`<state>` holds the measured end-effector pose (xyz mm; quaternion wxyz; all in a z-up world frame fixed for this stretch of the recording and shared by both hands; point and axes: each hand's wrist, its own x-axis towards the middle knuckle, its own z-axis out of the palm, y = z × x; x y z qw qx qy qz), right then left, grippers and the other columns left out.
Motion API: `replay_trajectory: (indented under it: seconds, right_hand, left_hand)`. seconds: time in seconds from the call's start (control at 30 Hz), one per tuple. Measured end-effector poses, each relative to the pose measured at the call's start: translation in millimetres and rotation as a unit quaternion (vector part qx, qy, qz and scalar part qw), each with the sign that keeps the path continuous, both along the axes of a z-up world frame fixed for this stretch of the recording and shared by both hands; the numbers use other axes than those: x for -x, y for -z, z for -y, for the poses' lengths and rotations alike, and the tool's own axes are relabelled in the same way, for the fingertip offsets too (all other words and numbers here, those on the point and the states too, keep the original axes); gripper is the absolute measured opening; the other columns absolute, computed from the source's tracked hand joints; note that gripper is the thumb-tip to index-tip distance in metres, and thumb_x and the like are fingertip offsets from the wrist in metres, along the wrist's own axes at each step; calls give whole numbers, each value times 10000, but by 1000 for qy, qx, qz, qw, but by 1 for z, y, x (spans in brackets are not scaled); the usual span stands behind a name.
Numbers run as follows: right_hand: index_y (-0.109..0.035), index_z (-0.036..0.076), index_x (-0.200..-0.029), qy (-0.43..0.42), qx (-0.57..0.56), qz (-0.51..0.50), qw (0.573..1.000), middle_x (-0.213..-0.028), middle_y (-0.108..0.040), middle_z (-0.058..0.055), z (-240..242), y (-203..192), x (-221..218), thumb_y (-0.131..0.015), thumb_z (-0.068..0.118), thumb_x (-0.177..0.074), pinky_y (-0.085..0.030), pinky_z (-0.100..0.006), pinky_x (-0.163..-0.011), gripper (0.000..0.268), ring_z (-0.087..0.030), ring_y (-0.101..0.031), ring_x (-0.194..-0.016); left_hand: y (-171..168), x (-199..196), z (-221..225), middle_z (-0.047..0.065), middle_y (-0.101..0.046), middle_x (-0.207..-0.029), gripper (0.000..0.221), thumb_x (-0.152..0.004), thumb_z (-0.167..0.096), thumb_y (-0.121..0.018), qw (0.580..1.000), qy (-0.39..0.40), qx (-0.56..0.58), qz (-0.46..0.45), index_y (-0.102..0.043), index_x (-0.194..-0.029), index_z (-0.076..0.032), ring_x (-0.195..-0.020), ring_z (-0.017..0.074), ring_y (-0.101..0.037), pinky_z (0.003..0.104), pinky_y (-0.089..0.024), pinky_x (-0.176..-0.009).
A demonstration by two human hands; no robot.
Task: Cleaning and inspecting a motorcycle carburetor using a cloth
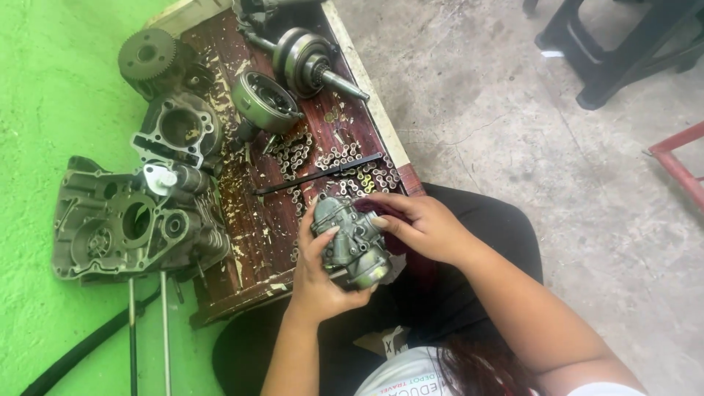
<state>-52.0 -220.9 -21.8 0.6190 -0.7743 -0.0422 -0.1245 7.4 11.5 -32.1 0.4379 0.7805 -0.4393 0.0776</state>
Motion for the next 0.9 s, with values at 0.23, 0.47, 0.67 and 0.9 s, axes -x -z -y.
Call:
replay_trajectory:
  seconds: [0.23, 0.47, 0.67, 0.9]
  right_hand:
    - [-676, 19, -1213, 66, -233, -13, 970, -1204, -739, -110, 0, 14, -2, -616, 120, -981, -558, -293, -989, 261, -181, -710, -1075]
    - [-754, 105, -1108, 60, 196, 212, 955, -656, -593, 13, -4, -8, 15, -763, 109, -842, -415, -280, -514, 266, -132, -503, -504]
    - [-751, 107, -1133, 46, 337, 254, 905, -736, -578, 16, 8, 18, 28, -734, 193, -883, -430, -297, -551, 266, -171, -523, -590]
    - [-714, 54, -1166, 96, 56, 132, 985, -669, -673, -25, 7, 3, 30, -649, 46, -888, -417, -272, -527, 286, -142, -507, -484]
  left_hand:
    - [-11, 8, 0, 254, -206, -1625, 1074, -496, -328, -914, 1000, -10, -1, 0, -331, -1397, -269, -1446, 530, -417, 610, -485, -1130]
    - [-2, 6, -1, 256, -229, -1618, 1101, -496, -373, -921, 1000, -21, -3, 8, -315, -1414, -327, -1382, 516, -499, 582, -558, -1056]
    - [-6, 6, -1, 252, -246, -1618, 1060, -512, -394, -912, 1000, -24, -4, 9, -333, -1394, -297, -1428, 519, -453, 596, -528, -1094]
    - [-1, 6, -2, 246, -251, -1609, 1019, -529, -406, -916, 999, -18, -3, 33, -340, -1365, -316, -1427, 532, -451, 609, -537, -1110]
